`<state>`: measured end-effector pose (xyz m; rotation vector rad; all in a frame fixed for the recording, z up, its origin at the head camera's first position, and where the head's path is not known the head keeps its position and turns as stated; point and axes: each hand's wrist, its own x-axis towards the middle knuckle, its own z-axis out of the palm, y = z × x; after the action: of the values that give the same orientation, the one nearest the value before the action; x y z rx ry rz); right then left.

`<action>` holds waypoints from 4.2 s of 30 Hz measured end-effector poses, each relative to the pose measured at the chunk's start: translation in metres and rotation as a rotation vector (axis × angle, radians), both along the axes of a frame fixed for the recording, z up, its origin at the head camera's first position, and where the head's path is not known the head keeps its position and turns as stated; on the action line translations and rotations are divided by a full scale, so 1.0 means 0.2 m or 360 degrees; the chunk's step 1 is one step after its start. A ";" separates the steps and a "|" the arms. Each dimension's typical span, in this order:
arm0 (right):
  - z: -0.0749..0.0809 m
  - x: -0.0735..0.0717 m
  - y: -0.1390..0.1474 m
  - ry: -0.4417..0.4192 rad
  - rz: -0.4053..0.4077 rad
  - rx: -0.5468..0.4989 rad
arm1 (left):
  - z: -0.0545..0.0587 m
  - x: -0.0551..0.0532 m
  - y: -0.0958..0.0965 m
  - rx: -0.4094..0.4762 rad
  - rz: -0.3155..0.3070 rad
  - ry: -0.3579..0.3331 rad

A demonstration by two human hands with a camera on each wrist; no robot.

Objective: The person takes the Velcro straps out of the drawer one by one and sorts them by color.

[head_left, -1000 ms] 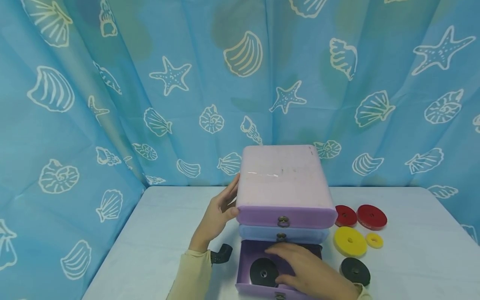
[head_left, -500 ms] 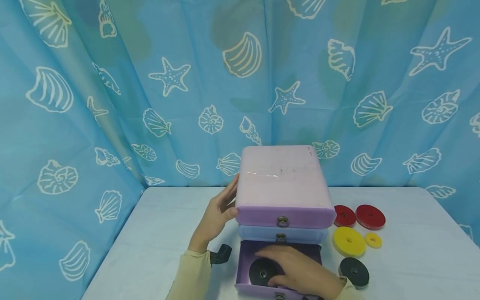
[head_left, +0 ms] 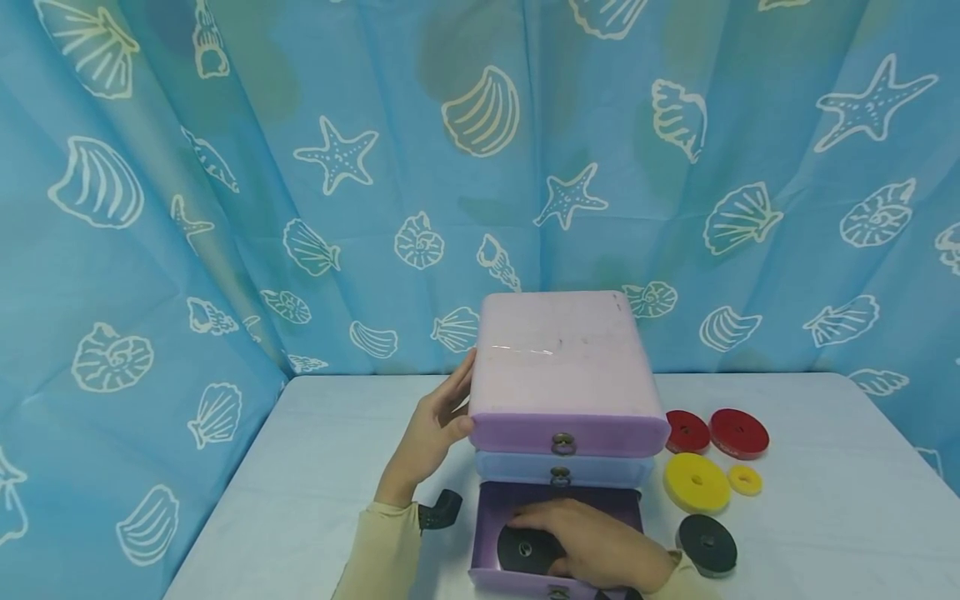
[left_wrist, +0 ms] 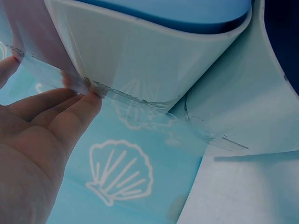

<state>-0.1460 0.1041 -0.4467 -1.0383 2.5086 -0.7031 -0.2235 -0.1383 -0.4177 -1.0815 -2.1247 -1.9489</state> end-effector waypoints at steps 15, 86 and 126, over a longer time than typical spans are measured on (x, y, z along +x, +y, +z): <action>-0.02 0.00 0.00 0.0051 -0.0040 -0.0025 | 0.00 0.00 0.00 -0.0008 0.0019 -0.0006; 0.08 0.21 0.36 -0.0184 -0.0440 -0.0188 | -0.01 0.00 -0.01 0.0005 -0.0008 -0.0003; -0.07 0.31 0.77 0.0188 -0.0989 0.0104 | -0.01 0.00 -0.02 0.0010 -0.0026 -0.0001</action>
<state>-0.0839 0.2587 -0.4608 -0.2639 2.9543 -0.7224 -0.2240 -0.1416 -0.4202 -1.1009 -2.1153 -1.9617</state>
